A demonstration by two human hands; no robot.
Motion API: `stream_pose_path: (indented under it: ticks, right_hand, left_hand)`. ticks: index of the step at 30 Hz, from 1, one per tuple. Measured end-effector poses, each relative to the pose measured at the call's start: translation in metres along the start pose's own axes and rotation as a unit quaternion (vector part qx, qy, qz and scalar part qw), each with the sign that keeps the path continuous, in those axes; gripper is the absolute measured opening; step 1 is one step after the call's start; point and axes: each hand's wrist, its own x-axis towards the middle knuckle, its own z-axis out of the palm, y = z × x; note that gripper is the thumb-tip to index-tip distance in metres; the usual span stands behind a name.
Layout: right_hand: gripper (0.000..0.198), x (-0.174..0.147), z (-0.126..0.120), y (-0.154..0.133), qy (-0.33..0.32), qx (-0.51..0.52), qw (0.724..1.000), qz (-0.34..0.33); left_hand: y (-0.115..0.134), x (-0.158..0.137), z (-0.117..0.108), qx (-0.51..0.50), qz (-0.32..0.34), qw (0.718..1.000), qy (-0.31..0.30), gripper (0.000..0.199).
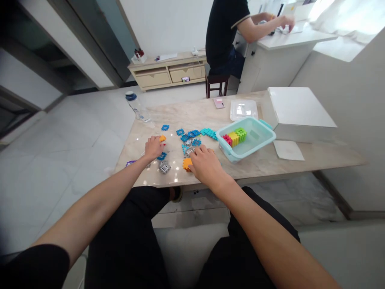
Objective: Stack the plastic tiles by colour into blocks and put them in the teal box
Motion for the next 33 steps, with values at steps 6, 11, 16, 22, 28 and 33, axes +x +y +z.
stream_pose_path:
  ticks: [6, 11, 16, 22, 28, 33]
  right_hand:
    - [0.013, -0.005, -0.011, 0.003, -0.016, -0.011, 1.000, -0.014]
    - [0.017, -0.002, -0.011, -0.006, -0.042, -0.070, 0.996, -0.023]
    - [0.014, -0.004, -0.006, -0.008, -0.034, -0.099, 0.994, -0.022]
    - [0.016, 0.001, -0.003, -0.011, -0.061, -0.101, 0.993, -0.009]
    - [0.019, 0.009, 0.004, -0.005, -0.117, -0.099, 0.988, 0.026]
    - [0.031, 0.028, 0.005, 0.003, -0.126, -0.105, 0.986, 0.015]
  left_hand:
    - [-0.015, 0.013, 0.009, 0.018, -0.011, 0.999, -0.026, 0.059]
    - [-0.009, 0.018, 0.011, 0.018, -0.042, 0.998, -0.038, 0.044]
    - [-0.001, 0.018, 0.008, 0.011, -0.035, 0.999, -0.025, 0.033]
    - [0.005, 0.023, 0.007, -0.043, -0.065, 0.997, -0.008, 0.033]
    - [0.012, 0.020, 0.011, -0.156, -0.106, 0.982, 0.030, 0.044]
    - [0.030, 0.007, -0.001, -0.272, -0.062, 0.959, 0.046, 0.025]
